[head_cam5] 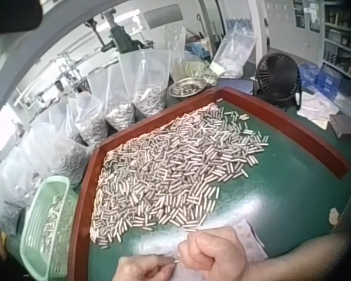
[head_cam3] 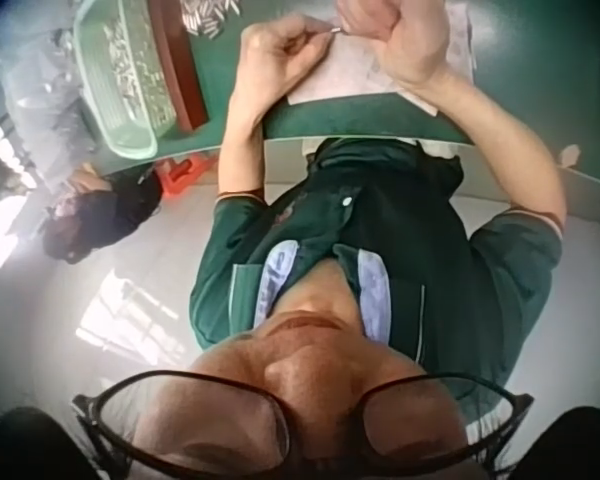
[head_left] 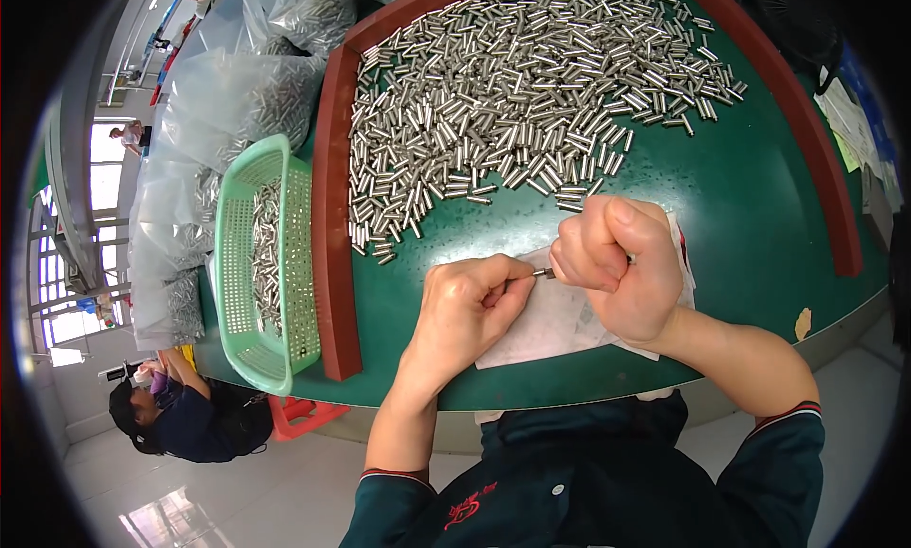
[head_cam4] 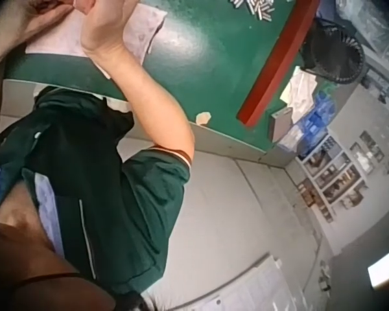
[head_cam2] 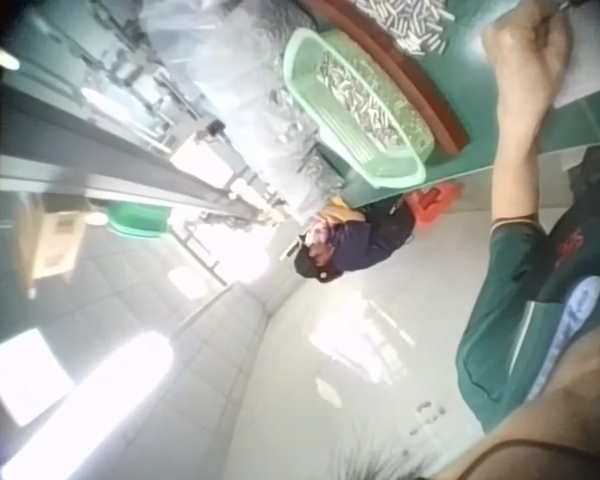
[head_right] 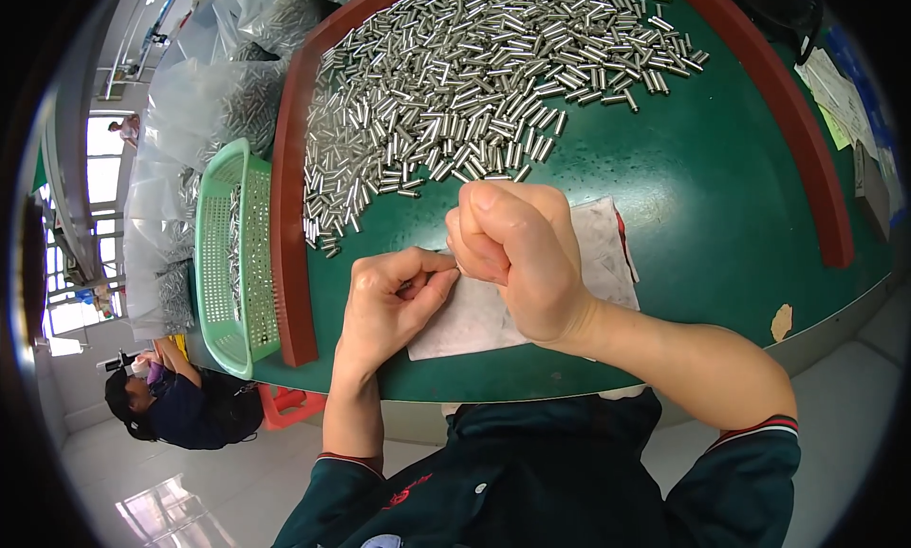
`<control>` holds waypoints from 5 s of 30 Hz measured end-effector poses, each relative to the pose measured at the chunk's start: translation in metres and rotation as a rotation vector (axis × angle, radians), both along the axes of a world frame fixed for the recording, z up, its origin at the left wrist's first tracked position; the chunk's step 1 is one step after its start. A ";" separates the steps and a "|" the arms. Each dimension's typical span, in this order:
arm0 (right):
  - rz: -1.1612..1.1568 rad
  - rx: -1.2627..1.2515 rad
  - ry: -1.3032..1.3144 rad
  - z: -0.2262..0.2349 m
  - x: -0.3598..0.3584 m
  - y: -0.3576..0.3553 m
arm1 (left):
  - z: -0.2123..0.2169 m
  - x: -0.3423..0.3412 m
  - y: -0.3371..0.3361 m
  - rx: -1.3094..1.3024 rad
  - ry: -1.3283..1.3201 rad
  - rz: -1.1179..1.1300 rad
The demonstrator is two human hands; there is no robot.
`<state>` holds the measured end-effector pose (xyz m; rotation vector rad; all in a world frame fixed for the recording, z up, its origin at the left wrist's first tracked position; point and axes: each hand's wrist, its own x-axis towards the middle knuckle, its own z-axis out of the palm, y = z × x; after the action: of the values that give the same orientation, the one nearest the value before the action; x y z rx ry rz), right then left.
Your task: Assembling small cylindrical metal components at a manufacturing workbench.
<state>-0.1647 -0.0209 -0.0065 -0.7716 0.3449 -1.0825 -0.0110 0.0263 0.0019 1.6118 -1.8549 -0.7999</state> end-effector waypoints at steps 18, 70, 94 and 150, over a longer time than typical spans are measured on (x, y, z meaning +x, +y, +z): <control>-0.062 -0.014 -0.007 0.005 0.005 0.005 | 0.011 0.002 0.000 0.209 0.418 0.175; -0.020 0.061 0.030 0.004 -0.001 0.003 | 0.002 0.002 0.002 -0.052 -0.039 0.032; -0.003 -0.018 0.023 0.000 0.005 0.007 | 0.005 0.001 0.000 -0.022 -0.049 0.010; -0.012 -0.033 0.040 0.002 0.002 -0.002 | 0.014 0.002 -0.006 0.104 -0.099 -0.118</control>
<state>-0.1630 -0.0225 -0.0049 -0.8218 0.3666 -1.0872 -0.0095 0.0203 0.0157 1.6443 -2.0233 -0.8949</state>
